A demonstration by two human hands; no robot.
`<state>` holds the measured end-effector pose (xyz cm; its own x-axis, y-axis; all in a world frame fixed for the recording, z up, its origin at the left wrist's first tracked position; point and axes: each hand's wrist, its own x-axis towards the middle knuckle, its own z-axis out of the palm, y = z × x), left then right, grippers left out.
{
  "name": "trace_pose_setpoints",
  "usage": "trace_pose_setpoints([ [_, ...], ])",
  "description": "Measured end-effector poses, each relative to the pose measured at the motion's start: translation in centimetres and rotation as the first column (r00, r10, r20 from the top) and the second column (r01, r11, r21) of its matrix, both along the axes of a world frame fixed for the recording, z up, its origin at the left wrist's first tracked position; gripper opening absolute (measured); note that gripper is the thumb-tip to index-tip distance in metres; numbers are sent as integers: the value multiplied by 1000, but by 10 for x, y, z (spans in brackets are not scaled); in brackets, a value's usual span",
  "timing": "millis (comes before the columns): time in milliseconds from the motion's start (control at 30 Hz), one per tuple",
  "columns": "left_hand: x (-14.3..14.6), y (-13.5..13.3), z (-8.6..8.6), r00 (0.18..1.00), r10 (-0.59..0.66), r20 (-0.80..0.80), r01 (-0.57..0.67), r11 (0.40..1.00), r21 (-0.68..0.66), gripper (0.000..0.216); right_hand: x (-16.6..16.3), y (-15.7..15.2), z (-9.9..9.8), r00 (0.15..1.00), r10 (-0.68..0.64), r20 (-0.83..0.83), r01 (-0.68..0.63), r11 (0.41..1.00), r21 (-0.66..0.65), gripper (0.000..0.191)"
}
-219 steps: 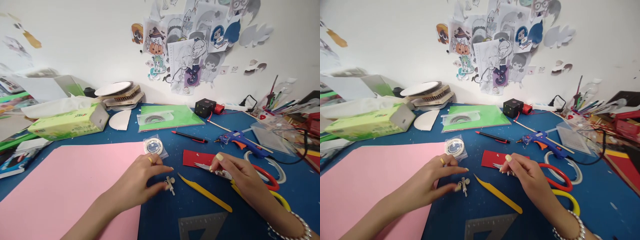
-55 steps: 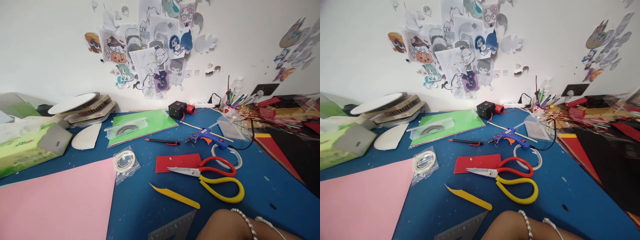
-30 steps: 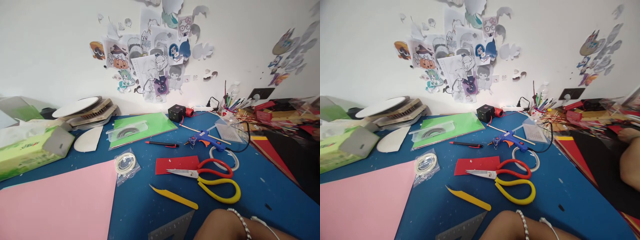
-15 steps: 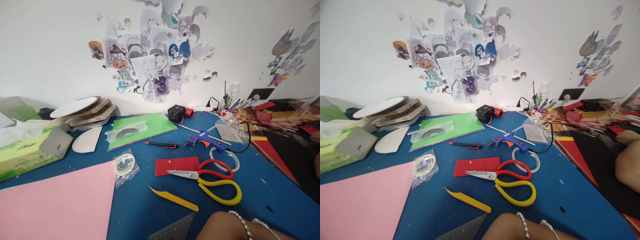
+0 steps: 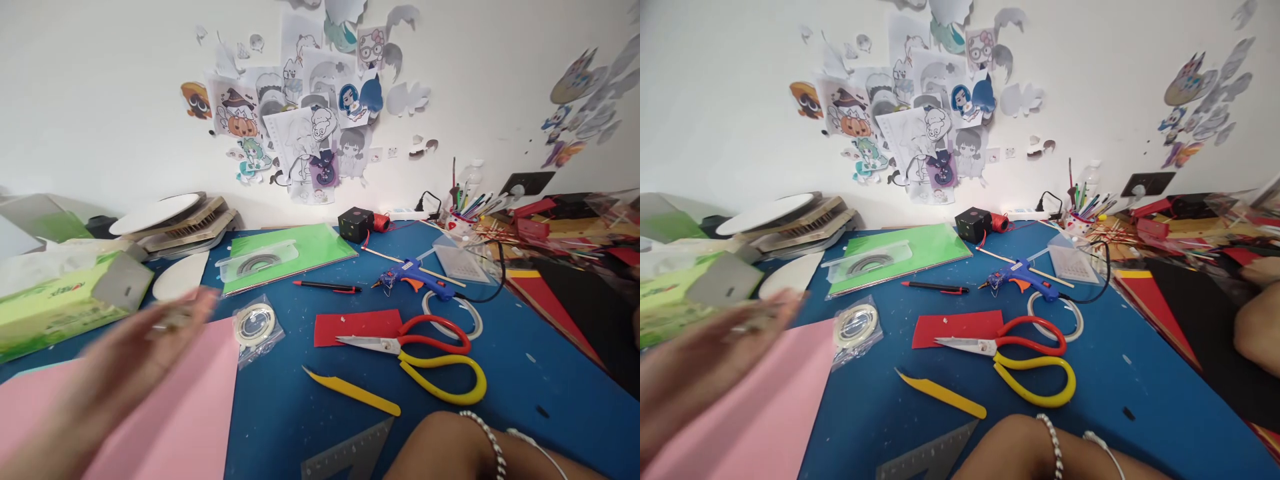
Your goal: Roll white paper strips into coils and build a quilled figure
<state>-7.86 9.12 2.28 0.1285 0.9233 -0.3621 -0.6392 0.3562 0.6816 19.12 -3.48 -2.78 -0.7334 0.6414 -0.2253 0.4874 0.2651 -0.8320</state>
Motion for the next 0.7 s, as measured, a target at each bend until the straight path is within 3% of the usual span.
trace_pose_setpoints([
  [67,42,-17,-18,956,-293,-2,291,952,-96,42,1,1,2,995,-87,-42,92,989,117,26],
  [133,74,-37,-34,912,-409,37,410,901,-142,45,1,4,3,976,-190,-103,209,949,237,24],
  [267,93,-63,-48,743,-610,274,650,756,-81,52,-2,13,1,865,-437,-247,501,744,442,27],
  [367,88,-68,-51,685,-644,341,693,720,-32,52,-8,20,-3,824,-491,-284,561,636,529,35],
  [467,87,-69,-53,641,-659,394,711,703,19,53,-13,22,-6,840,-472,-269,532,615,582,39],
  [700,91,-74,-52,603,-676,423,731,681,46,56,-18,19,-5,856,-452,-251,496,577,649,23],
])
